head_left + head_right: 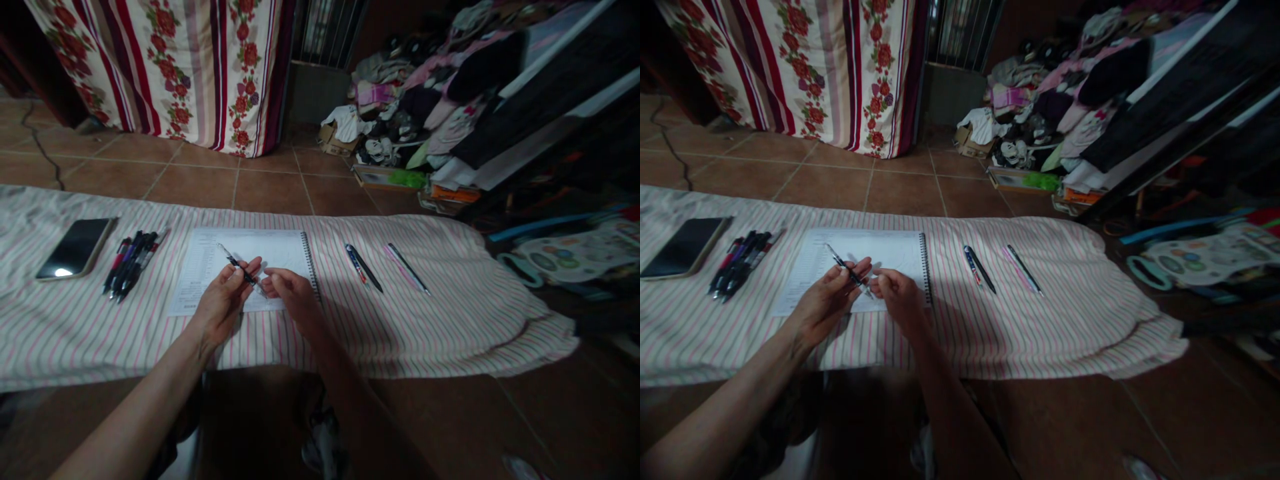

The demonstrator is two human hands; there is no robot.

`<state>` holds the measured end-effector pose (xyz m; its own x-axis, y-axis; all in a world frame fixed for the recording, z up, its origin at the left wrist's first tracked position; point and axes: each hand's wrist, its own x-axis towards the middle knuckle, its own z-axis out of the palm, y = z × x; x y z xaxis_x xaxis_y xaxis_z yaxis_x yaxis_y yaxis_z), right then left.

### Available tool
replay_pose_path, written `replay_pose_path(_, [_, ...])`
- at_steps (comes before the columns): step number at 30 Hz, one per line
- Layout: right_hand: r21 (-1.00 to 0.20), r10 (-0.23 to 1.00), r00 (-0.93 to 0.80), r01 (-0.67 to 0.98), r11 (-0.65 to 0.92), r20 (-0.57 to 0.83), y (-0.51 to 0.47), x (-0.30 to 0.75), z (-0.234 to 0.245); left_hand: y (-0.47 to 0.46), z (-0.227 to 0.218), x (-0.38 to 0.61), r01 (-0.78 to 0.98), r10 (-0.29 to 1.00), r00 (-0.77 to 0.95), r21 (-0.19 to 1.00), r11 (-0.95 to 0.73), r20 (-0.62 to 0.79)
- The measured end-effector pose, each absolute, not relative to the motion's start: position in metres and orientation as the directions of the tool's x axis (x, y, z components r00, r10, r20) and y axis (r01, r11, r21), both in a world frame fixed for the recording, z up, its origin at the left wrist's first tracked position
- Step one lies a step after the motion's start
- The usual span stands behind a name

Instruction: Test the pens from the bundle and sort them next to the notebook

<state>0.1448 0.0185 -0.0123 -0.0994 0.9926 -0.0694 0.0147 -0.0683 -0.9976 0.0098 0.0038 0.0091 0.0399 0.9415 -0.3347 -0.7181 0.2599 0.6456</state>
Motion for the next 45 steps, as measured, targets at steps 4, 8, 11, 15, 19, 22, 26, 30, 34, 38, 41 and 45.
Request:
replay_pose_path(4, [-0.989, 0.972, -0.197, -0.039, -0.140, -0.129, 0.017, 0.143, -0.011, 0.003, 0.009, 0.011, -0.721, 0.946, 0.054, 0.643, 0.259, -0.321])
replay_pose_path(8, [-0.986, 0.955, -0.273, -0.081, -0.144, -0.117, 0.016, 0.143, -0.014, 0.001, 0.008, 0.011, -0.724, 0.954, 0.076, 0.642, 0.252, -0.289])
replay_pose_path(11, [-0.987, 0.955, -0.280, -0.100, -0.126, -0.093, 0.017, 0.143, -0.016, 0.001, 0.006, 0.011, -0.713, 0.956, 0.089, 0.652, 0.257, -0.280])
replay_pose_path(15, [-0.989, 0.958, -0.282, -0.115, -0.091, -0.055, 0.018, 0.142, -0.016, 0.001, 0.007, 0.011, -0.689, 0.951, 0.071, 0.674, 0.265, -0.301])
replay_pose_path(19, [-0.997, 0.963, -0.269, -0.069, -0.034, -0.014, 0.017, 0.143, -0.016, 0.003, 0.010, 0.010, -0.678, 0.944, 0.005, 0.692, 0.246, -0.330])
replay_pose_path(22, [-1.000, 0.971, -0.241, 0.022, 0.012, 0.006, 0.016, 0.144, -0.017, 0.003, 0.012, 0.010, -0.675, 0.938, -0.040, 0.702, 0.228, -0.344])
replay_pose_path(26, [-0.993, 0.982, -0.188, 0.109, 0.053, 0.032, 0.016, 0.144, -0.016, 0.004, 0.014, 0.010, -0.658, 0.932, -0.090, 0.724, 0.208, -0.351])
replay_pose_path(30, [-0.987, 0.986, -0.159, 0.148, 0.067, 0.043, 0.016, 0.144, -0.014, 0.004, 0.015, 0.010, -0.638, 0.930, -0.109, 0.742, 0.205, -0.350])
replay_pose_path(34, [-0.982, 0.988, -0.146, 0.176, 0.073, 0.048, 0.016, 0.145, -0.013, 0.003, 0.017, 0.010, -0.614, 0.934, -0.112, 0.763, 0.205, -0.340])
replay_pose_path(38, [-0.970, 0.990, -0.115, 0.218, 0.105, 0.081, 0.016, 0.146, -0.016, 0.001, 0.018, 0.009, -0.578, 0.940, -0.134, 0.795, 0.183, -0.313])
replay_pose_path(41, [-0.964, 0.988, -0.106, 0.233, 0.131, 0.109, 0.016, 0.146, -0.018, 0.001, 0.016, 0.009, -0.552, 0.946, -0.157, 0.820, 0.152, -0.282])
replay_pose_path(45, [-0.958, 0.990, -0.096, 0.258, 0.126, 0.105, 0.017, 0.146, -0.019, 0.001, 0.016, 0.009, -0.529, 0.951, -0.167, 0.838, 0.136, -0.260])
